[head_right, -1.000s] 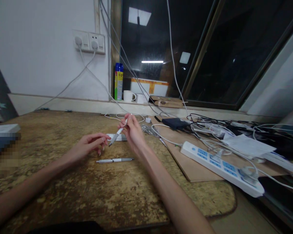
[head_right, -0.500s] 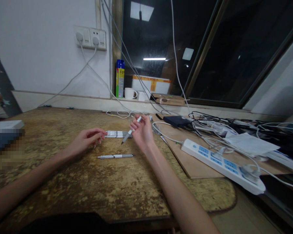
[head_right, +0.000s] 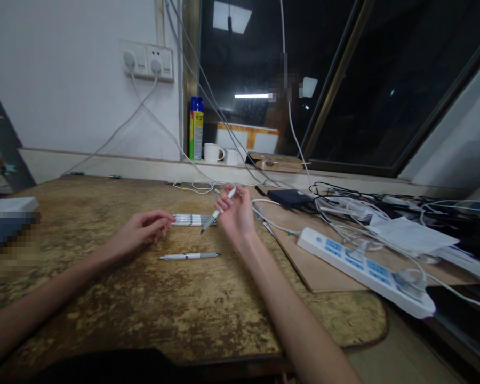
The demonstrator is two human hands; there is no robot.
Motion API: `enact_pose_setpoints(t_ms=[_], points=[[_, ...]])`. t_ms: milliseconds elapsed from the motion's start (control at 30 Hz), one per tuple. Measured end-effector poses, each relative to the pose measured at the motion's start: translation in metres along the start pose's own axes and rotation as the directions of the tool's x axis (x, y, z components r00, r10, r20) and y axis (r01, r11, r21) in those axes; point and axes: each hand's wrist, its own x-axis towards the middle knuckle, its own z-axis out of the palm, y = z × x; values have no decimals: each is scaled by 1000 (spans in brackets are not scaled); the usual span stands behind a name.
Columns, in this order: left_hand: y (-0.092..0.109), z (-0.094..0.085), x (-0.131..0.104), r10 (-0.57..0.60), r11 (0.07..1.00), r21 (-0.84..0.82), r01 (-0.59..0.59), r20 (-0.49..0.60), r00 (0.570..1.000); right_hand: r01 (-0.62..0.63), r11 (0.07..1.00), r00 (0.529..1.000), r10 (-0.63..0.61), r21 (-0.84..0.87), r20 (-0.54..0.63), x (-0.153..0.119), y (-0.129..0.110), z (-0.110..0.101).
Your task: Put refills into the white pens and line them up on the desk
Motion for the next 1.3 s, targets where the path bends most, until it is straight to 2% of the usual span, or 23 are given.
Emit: enact_pose_setpoints(t_ms=[367, 667, 867, 967, 1033, 1100, 1200, 1300], points=[[-1, 0, 0, 0, 1000, 10, 0, 17, 1000, 12, 999, 1000, -12, -40, 8, -1, 0, 3], [0, 1, -1, 1, 1000, 9, -1, 29, 1000, 39, 970, 999, -45, -241, -19, -4, -1, 9], [4, 3, -2, 11, 1000, 7, -11, 24, 1000, 8, 971, 998, 6, -240, 59, -8, -1, 17], [6, 3, -2, 0, 1000, -8, 0, 24, 1000, 43, 953, 995, -13, -299, 101, -6, 4, 16], [6, 3, -2, -6, 999, -34, 8, 36, 999, 113, 912, 991, -74, -394, 113, -4, 9, 12], [6, 3, -2, 0, 998, -64, 3, 51, 999, 184, 816, 982, -126, -548, 142, -2, 13, 7], [8, 4, -3, 21, 993, -115, -13, 72, 997, 199, 641, 973, -38, -741, 228, -3, 17, 0], [14, 6, -5, 45, 987, -155, -30, 96, 994, 220, 522, 951, 72, -824, 300, -7, 21, -3]])
